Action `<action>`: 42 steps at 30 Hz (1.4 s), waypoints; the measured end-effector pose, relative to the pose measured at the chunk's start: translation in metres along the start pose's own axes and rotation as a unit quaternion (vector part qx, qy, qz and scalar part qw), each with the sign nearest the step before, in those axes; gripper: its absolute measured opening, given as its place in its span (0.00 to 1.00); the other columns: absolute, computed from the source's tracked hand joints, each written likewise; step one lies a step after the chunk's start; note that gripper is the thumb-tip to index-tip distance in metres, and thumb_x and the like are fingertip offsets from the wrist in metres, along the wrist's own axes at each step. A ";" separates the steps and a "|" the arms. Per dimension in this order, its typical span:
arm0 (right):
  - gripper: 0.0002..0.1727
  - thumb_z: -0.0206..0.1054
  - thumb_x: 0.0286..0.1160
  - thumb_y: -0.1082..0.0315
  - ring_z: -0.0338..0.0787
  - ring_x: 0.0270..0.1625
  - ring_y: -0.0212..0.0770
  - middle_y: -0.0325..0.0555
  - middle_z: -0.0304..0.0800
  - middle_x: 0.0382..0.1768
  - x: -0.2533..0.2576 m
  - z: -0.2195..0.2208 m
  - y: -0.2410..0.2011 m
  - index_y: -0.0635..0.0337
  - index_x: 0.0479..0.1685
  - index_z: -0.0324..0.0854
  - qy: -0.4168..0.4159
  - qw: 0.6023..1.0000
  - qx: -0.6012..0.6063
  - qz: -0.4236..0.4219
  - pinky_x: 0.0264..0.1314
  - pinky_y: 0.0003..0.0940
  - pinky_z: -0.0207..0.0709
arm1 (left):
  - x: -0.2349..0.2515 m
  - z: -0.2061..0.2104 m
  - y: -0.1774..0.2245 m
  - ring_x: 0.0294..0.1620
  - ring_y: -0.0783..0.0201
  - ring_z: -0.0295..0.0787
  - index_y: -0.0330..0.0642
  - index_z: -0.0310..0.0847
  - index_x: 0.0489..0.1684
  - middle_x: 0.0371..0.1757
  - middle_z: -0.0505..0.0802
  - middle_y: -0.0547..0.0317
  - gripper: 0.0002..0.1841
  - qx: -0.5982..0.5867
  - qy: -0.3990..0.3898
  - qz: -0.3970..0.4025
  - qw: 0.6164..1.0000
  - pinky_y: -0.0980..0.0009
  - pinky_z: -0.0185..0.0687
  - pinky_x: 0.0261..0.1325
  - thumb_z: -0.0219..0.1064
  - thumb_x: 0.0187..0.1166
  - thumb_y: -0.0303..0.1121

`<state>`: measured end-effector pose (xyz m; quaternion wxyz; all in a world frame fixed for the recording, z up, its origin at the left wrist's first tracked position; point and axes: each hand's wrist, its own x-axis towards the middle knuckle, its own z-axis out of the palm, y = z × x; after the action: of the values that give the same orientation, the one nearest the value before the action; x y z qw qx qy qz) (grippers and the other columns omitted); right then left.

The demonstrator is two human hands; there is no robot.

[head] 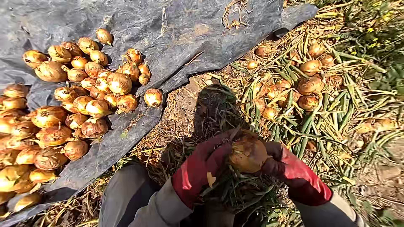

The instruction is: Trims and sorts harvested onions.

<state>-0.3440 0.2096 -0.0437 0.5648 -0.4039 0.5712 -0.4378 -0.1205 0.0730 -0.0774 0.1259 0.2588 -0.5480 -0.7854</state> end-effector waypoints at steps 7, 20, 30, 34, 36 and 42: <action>0.27 0.63 0.84 0.40 0.95 0.48 0.41 0.39 0.89 0.28 -0.001 0.022 -0.038 0.49 0.19 0.75 0.110 0.768 -0.531 -0.341 0.53 0.44 0.89 | -0.005 -0.010 0.019 0.18 0.68 0.78 0.56 0.86 0.68 0.29 0.89 0.62 0.19 0.088 0.086 0.044 0.991 0.70 0.78 0.21 0.55 0.90 0.47; 0.26 0.66 0.82 0.42 0.90 0.34 0.34 0.38 0.84 0.22 -0.019 0.033 -0.041 0.49 0.19 0.74 0.178 0.787 -0.501 -0.312 0.42 0.36 0.87 | -0.017 -0.005 0.024 0.22 0.71 0.79 0.59 0.78 0.80 0.41 0.91 0.64 0.24 0.106 0.037 0.116 0.987 0.69 0.81 0.25 0.49 0.92 0.51; 0.30 0.75 0.67 0.56 0.91 0.64 0.59 0.60 0.92 0.58 -0.012 0.071 -0.008 0.61 0.68 0.83 0.050 0.872 -0.465 0.143 0.66 0.63 0.82 | -0.020 0.024 -0.011 0.56 0.65 0.92 0.42 0.87 0.59 0.51 0.95 0.56 0.27 0.341 0.047 0.050 0.938 0.58 0.86 0.63 0.75 0.69 0.53; 0.16 0.64 0.82 0.58 0.91 0.55 0.66 0.60 0.91 0.53 0.019 0.039 -0.017 0.46 0.64 0.86 0.121 0.746 -0.548 0.359 0.50 0.69 0.82 | -0.003 -0.006 -0.009 0.48 0.68 0.92 0.47 0.86 0.59 0.46 0.94 0.61 0.21 0.300 0.061 0.013 0.952 0.61 0.90 0.54 0.74 0.72 0.48; 0.17 0.63 0.83 0.56 0.91 0.50 0.72 0.65 0.91 0.49 0.030 -0.002 0.005 0.52 0.64 0.84 0.207 0.705 -0.567 0.372 0.43 0.72 0.81 | 0.005 -0.020 0.003 0.30 0.68 0.90 0.49 0.85 0.57 0.34 0.93 0.63 0.16 0.193 0.133 0.022 0.972 0.67 0.90 0.34 0.66 0.81 0.48; 0.25 0.65 0.80 0.50 0.88 0.62 0.71 0.69 0.89 0.57 0.056 -0.129 0.101 0.65 0.57 0.84 0.315 0.737 -0.439 0.406 0.61 0.77 0.77 | 0.006 -0.011 0.038 0.25 0.61 0.88 0.65 0.45 0.96 0.43 0.93 0.59 0.35 0.111 0.203 0.042 0.972 0.63 0.90 0.27 0.56 0.88 0.41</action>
<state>-0.4711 0.1913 -0.1593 0.2369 -0.1759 0.9550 0.0297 -0.1228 0.0477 -0.0461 0.2380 0.4015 -0.6055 -0.6446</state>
